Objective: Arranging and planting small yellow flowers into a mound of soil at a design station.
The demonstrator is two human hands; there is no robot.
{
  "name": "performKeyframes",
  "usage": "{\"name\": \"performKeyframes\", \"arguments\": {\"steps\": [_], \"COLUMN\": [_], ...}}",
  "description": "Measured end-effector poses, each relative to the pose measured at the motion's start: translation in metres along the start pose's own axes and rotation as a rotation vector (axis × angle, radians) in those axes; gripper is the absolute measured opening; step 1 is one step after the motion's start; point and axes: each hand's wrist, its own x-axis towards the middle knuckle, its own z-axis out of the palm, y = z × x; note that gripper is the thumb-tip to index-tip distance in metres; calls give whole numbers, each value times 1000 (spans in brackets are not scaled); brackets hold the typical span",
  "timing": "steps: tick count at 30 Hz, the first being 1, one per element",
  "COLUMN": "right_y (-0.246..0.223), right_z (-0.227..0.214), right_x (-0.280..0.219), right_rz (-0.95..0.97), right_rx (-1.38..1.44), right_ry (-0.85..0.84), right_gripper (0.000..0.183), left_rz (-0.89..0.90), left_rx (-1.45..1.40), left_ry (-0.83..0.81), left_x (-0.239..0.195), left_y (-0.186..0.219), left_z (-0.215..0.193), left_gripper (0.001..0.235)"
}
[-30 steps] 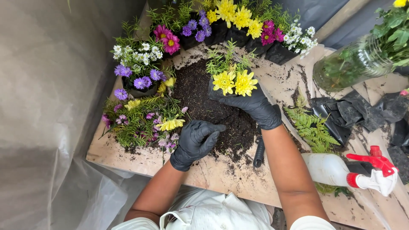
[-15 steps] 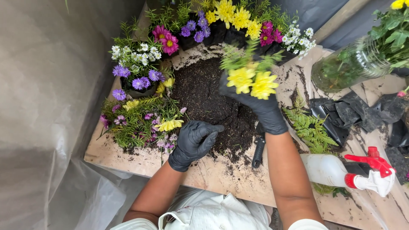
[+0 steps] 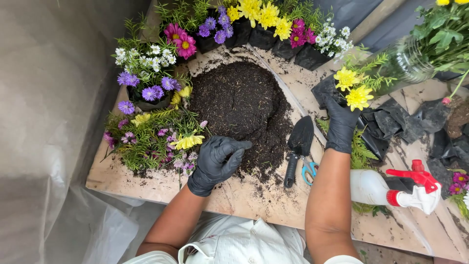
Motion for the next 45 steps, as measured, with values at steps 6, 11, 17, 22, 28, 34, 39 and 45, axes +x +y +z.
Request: {"name": "performKeyframes", "arguments": {"steps": [6,11,17,22,28,34,39,45], "right_y": [-17,3,-33,-61,-85,11,-55,-74], "right_z": [31,43,55,48,41,19,15,15], "right_x": [1,19,13,3,26,102,90,78], "right_rz": [0,-41,36,96,192,352,623,622], "right_rx": [40,143,125,5,-101,54,-200,26], "right_ry": [108,192,117,27,-51,2,-139,-166], "right_gripper": [106,100,97,102,96,86,69,74], "left_rz": [21,21,-9,-44,-70,-57,7,16], "left_rx": [-4,-31,-43,-36,59,28,12,1], "left_ry": [0,-13,-27,-22,-84,-67,-19,-19], "left_x": [1,17,8,12,-7,-1,6,14], "left_y": [3,14,6,12,-3,1,3,8], "left_z": [-4,-3,-2,-1,-3,-2,2,4], "left_gripper": [15,14,13,10,10,10,15,18]}}
